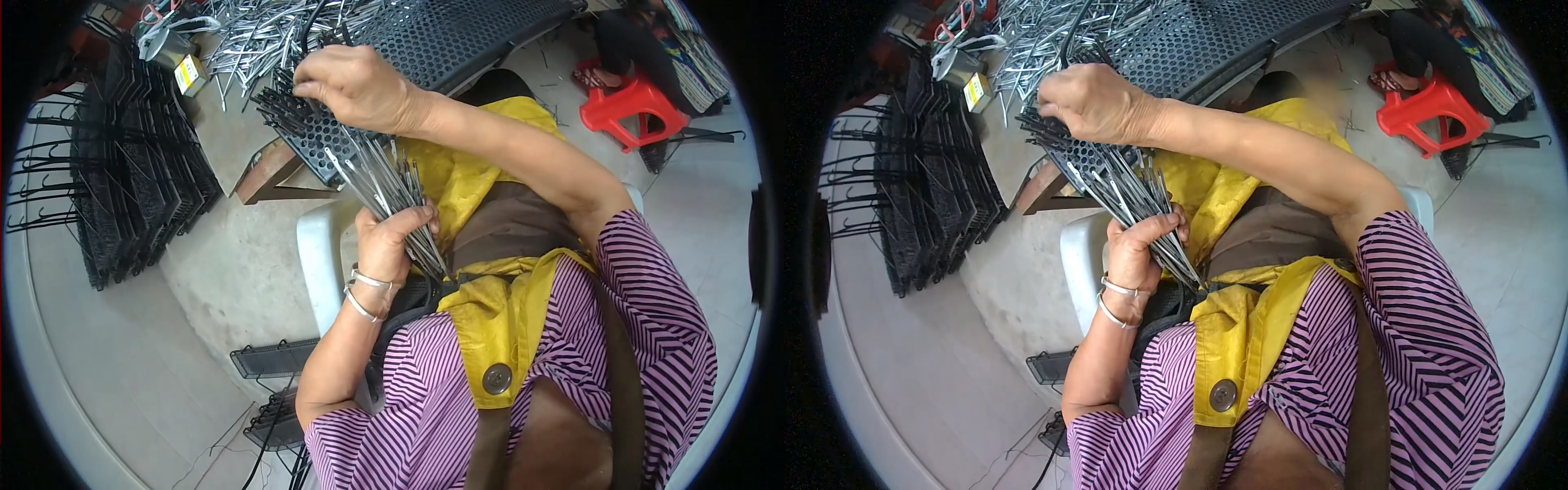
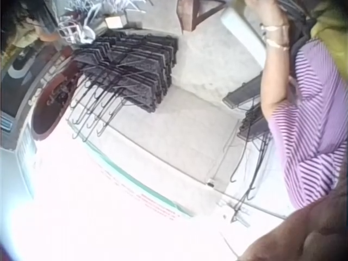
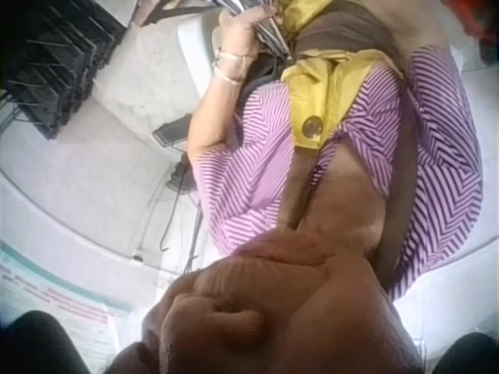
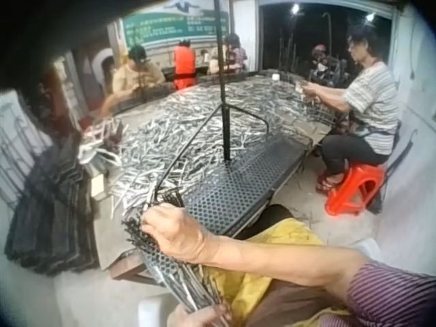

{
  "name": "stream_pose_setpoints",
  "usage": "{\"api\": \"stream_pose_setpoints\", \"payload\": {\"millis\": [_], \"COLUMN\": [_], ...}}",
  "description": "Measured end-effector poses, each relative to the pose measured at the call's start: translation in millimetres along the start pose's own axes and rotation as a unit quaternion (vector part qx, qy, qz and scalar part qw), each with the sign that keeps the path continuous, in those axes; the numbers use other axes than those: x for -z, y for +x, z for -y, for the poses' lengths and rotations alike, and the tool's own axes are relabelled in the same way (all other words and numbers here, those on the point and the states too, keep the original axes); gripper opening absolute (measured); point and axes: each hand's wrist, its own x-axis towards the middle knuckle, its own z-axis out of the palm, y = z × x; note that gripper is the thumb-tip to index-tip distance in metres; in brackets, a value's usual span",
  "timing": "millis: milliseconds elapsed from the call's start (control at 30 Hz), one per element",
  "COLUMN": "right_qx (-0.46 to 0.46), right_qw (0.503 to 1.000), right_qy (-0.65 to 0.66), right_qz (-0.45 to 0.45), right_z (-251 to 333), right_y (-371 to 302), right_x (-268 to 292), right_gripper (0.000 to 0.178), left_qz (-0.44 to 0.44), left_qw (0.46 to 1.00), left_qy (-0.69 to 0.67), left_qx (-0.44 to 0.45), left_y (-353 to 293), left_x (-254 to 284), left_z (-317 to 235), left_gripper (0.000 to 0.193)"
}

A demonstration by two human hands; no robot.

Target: Inserting thin metal rods into a perforated sheet as part of an assembly process.

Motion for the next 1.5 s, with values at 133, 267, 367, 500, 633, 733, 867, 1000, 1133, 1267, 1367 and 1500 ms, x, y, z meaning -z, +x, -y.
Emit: {"api": "stream_pose_setpoints", "payload": {"millis": [133, 267, 367, 500, 633, 733, 867, 1000, 1133, 1267, 1367, 1500], "right_qx": [0.041, 0.048, 0.064, -0.001, -0.031, -0.017, 0.009, 0.083, -0.028, -0.066, -0.107, -0.073], "right_qw": [0.985, 0.947, 0.944, 0.957, 0.950, 0.951, 0.962, 0.967, 0.973, 0.963, 0.943, 0.936], "right_qy": [-0.111, -0.235, -0.260, -0.188, -0.160, -0.174, -0.199, -0.188, -0.118, -0.117, -0.140, -0.166], "right_qz": [0.125, 0.212, 0.195, 0.221, 0.266, 0.255, 0.185, 0.149, 0.196, 0.233, 0.282, 0.302], "right_z": [3, 20, 23, 24, 25, 26, 21, 14, 19, 20, 19, 22], "right_y": [5, 18, 17, 28, 36, 33, 23, 15, 34, 41, 47, 52], "right_x": [-1, -4, -5, -3, -1, 0, -5, -3, 6, 8, 1, -3], "right_gripper": [0.005, 0.002, 0.004, 0.003, 0.001, 0.001, 0.003, 0.008, 0.018, 0.017, 0.013, 0.004], "left_qz": [0.001, 0.005, -0.002, 0.007, 0.008, 0.001, -0.003, -0.002, 0.004, 0.000, -0.001, 0.000], "left_qw": [1.000, 1.000, 1.000, 1.000, 1.000, 1.000, 1.000, 1.000, 1.000, 1.000, 1.000, 1.000], "left_qy": [0.001, 0.000, 0.001, 0.000, 0.000, 0.006, 0.008, 0.005, 0.001, 0.002, 0.002, -0.004], "left_qx": [0.011, 0.010, 0.013, 0.002, 0.001, 0.013, 0.009, 0.010, 0.012, 0.013, 0.012, 0.002], "left_y": [0, 0, 1, 1, 1, 1, 1, 2, 2, 2, 2, 2], "left_x": [2, 2, 2, 2, 2, 2, 1, 2, 4, 3, 2, 3], "left_z": [0, 0, 1, 2, 1, 1, 0, 0, 1, 2, 2, 2], "left_gripper": [0.015, 0.015, 0.015, 0.015, 0.015, 0.015, 0.015, 0.015, 0.015, 0.015, 0.016, 0.018]}}
